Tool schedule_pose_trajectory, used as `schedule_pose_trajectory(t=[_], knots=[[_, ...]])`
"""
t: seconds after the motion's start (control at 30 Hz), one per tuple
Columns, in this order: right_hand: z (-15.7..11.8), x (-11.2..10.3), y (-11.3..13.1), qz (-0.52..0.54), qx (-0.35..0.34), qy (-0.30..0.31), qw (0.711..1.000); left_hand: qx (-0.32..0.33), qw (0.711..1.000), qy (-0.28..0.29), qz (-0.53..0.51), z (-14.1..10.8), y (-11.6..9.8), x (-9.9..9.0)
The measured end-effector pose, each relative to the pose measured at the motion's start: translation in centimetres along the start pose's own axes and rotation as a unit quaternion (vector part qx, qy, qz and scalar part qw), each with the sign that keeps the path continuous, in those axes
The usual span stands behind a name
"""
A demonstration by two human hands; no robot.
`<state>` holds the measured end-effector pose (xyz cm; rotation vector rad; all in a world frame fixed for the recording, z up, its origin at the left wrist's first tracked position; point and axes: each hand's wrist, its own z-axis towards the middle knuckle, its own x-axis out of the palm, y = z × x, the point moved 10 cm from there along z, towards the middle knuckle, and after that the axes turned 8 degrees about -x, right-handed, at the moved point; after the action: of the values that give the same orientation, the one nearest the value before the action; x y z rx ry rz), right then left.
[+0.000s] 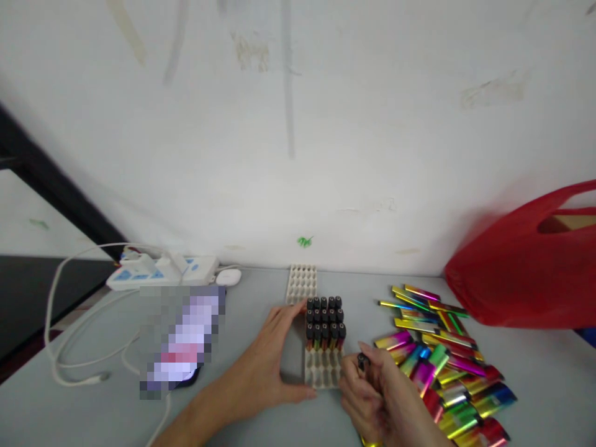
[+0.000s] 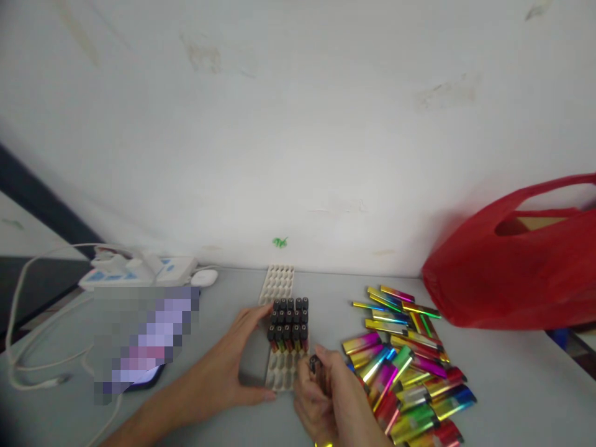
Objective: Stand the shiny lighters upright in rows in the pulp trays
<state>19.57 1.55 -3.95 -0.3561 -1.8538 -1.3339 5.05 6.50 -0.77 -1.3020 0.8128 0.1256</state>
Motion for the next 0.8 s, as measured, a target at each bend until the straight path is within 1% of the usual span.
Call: schedule_pose_trajectory(t=[0.13,0.23,0.33,0.5,0.6,0.8], knots=[[-0.2,-0.8,-0.5,-0.02,0.015,-0.029,0.999,-0.001,1.0,0.0,0.001,-0.1,0.1,0.0],[0.0,-1.7,-0.8,-0.022,0.002,-0.048,0.999,-0.004,1.0,-0.001,0.001,-0.1,0.1,0.0],[0.3,-1.8,-0.7,-0.014,-0.011,-0.038,0.999,-0.003,1.0,-0.002,0.002,-0.1,0.1,0.0],[0.2,-1.3,-0.3,-0.004,0.001,-0.029,1.0,0.001,1.0,-0.003,0.001,-0.1,0.2,0.1],[0.1,-0.8,-0.3,-0.004,0.015,-0.012,1.0,-0.001,1.0,-0.004,0.001,0.0,0.2,0.0],[-0.1,-1.4,-0.3,-0.033,0.013,-0.025,0.999,-0.004,1.0,0.003,0.003,0.0,0.1,0.1]])
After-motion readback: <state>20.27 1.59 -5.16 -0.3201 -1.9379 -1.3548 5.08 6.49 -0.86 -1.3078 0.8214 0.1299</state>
